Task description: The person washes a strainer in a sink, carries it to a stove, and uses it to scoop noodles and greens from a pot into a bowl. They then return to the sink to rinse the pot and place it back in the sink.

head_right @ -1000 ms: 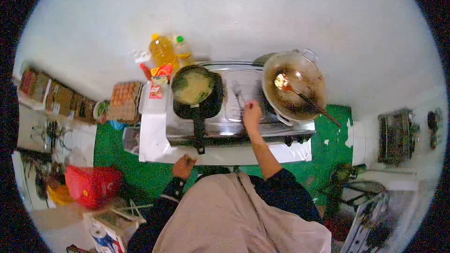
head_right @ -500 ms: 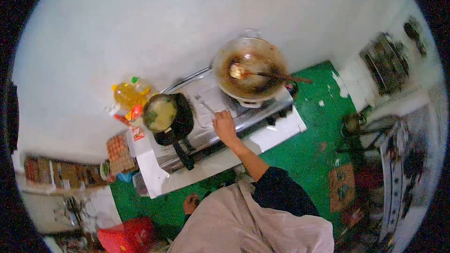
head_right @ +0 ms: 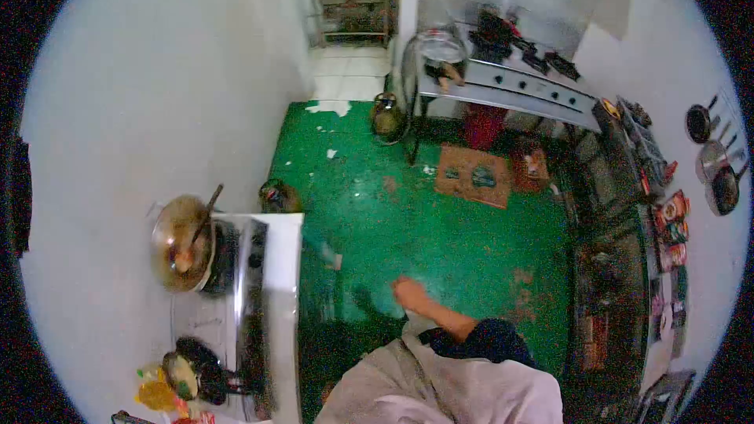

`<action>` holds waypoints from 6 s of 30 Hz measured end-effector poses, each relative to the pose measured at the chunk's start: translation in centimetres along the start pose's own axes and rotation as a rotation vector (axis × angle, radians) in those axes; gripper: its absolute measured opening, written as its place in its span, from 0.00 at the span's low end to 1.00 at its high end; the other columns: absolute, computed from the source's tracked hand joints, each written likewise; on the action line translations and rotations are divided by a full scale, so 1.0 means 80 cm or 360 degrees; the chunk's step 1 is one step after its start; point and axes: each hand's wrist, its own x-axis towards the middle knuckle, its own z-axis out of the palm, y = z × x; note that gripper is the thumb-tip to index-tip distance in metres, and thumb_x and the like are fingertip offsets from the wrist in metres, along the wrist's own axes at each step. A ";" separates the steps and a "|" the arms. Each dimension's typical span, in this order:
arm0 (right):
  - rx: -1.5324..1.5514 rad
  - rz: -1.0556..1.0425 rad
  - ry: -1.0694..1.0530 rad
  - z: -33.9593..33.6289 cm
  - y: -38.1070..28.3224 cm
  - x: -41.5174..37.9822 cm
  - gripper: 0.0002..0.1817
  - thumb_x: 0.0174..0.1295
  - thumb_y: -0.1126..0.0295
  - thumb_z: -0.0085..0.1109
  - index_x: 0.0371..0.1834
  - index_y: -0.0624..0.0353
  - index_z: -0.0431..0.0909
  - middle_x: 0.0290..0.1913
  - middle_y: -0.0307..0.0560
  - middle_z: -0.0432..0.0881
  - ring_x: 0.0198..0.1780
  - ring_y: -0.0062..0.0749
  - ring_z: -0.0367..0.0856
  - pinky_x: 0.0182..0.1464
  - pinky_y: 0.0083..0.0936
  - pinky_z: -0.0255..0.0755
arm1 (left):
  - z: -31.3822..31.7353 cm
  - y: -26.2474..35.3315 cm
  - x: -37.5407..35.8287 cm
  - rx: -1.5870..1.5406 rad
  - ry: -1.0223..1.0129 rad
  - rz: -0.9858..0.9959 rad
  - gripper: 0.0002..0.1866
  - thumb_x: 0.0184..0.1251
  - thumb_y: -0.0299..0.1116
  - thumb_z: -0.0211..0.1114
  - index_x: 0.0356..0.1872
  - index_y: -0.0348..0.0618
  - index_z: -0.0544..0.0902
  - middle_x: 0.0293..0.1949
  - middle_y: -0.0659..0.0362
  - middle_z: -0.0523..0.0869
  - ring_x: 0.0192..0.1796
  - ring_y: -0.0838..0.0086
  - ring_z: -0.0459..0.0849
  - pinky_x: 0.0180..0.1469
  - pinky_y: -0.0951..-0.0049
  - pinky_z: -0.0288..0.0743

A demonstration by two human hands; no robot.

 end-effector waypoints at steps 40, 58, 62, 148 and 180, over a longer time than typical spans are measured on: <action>0.2748 0.0455 0.0661 -0.564 0.469 0.529 0.19 0.53 0.80 0.56 0.45 0.55 0.59 0.22 0.41 0.71 0.17 0.25 0.70 0.16 0.22 0.67 | 0.026 0.328 1.012 -0.1326 -0.0133 -0.0720 0.16 0.63 0.47 0.58 0.40 0.44 0.79 0.34 0.53 0.84 0.39 0.63 0.83 0.40 0.65 0.74; 0.1169 -0.0508 -0.1605 -0.480 0.411 0.417 0.34 0.53 0.73 0.63 0.61 0.61 0.56 0.34 0.47 0.76 0.32 0.30 0.76 0.32 0.27 0.71 | -0.068 0.612 0.906 -0.2860 0.0952 -0.1492 0.27 0.68 0.54 0.49 0.54 0.41 0.71 0.50 0.55 0.78 0.53 0.68 0.76 0.60 0.63 0.66; 0.1148 -0.1091 -0.1990 -0.398 0.332 0.349 0.39 0.53 0.69 0.65 0.65 0.65 0.54 0.54 0.48 0.69 0.57 0.31 0.66 0.58 0.27 0.61 | -0.118 0.623 0.803 -0.3152 0.1562 -0.1332 0.18 0.69 0.44 0.53 0.49 0.40 0.71 0.51 0.51 0.78 0.56 0.66 0.75 0.60 0.63 0.66; 0.1763 0.0519 -0.0584 -0.334 0.038 0.015 0.12 0.53 0.69 0.63 0.21 0.58 0.69 0.14 0.36 0.70 0.11 0.18 0.66 0.12 0.20 0.59 | -0.404 0.278 0.370 -0.2705 0.0876 -0.1011 0.15 0.57 0.32 0.62 0.40 0.37 0.69 0.20 0.60 0.72 0.17 0.76 0.72 0.19 0.77 0.71; 0.2125 0.0860 0.0154 -0.683 0.278 1.013 0.09 0.56 0.67 0.60 0.30 0.57 0.70 0.16 0.35 0.71 0.14 0.20 0.68 0.14 0.21 0.61 | -0.404 0.062 1.640 -0.2417 -0.0279 -0.0648 0.14 0.57 0.31 0.67 0.38 0.39 0.72 0.23 0.62 0.75 0.23 0.76 0.78 0.27 0.75 0.75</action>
